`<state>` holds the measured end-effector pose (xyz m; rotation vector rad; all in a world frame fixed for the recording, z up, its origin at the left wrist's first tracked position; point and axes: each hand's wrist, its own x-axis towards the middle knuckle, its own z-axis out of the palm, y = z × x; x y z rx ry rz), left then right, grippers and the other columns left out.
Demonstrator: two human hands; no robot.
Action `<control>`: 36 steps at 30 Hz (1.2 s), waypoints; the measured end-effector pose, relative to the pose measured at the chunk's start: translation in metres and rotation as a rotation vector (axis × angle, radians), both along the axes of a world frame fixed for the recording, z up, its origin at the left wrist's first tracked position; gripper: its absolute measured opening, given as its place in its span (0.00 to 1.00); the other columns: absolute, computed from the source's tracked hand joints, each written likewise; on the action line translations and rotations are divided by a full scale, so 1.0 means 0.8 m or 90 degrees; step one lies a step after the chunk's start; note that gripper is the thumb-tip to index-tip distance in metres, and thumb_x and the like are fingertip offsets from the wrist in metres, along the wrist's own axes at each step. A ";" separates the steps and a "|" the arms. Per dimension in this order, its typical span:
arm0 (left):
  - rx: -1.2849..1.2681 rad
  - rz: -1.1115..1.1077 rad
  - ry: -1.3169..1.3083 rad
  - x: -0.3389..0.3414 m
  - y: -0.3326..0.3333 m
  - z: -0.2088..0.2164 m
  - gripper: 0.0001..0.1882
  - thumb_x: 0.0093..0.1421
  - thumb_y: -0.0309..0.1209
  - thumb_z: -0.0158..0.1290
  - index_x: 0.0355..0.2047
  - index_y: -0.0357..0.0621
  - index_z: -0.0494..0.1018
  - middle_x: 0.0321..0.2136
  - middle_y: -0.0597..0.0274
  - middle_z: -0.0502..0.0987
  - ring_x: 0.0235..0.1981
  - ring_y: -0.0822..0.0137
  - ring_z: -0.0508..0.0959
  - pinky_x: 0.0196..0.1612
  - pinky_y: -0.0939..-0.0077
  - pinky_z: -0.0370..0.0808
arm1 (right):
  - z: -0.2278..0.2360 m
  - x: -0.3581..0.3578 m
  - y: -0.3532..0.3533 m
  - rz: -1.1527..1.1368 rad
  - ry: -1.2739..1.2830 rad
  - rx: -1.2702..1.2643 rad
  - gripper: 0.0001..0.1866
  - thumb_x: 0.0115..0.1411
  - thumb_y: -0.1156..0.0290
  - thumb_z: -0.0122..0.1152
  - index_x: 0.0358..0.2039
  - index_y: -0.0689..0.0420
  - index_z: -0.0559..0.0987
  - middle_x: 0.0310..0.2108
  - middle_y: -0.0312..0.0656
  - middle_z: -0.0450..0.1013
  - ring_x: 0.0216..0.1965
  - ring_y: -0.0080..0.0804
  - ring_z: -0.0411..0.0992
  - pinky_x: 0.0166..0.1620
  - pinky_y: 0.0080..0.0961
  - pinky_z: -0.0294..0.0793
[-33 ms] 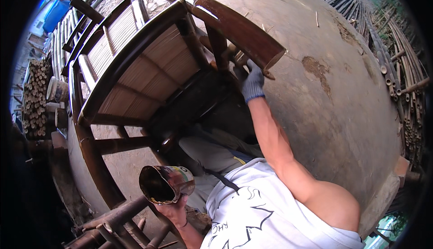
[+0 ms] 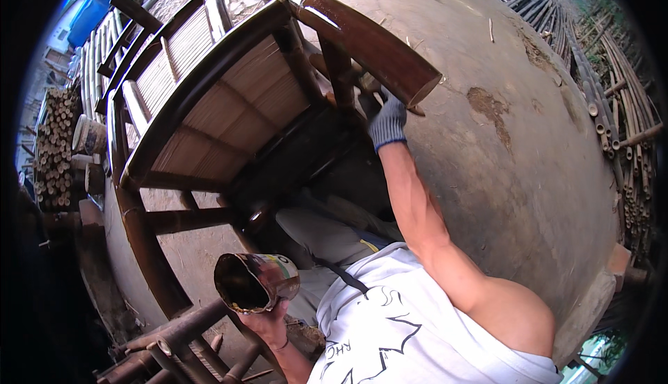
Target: The person applies a dark varnish to a bamboo chair using a brush. They dip the brush into a can held in the left hand and coat the chair's frame and seat slats. The person moves around the chair to cover different sides and eventually lifts the chair to treat the underside.
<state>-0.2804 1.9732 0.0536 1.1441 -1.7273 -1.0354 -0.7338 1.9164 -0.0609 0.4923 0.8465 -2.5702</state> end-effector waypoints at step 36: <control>0.033 0.051 0.091 0.018 0.036 0.011 0.52 0.36 0.40 0.78 0.59 0.33 0.65 0.49 0.57 0.77 0.51 0.60 0.78 0.60 0.65 0.71 | 0.004 0.078 -0.150 -0.091 0.670 0.618 0.10 0.62 0.70 0.58 0.43 0.58 0.79 0.41 0.46 0.76 0.47 0.45 0.75 0.52 0.37 0.73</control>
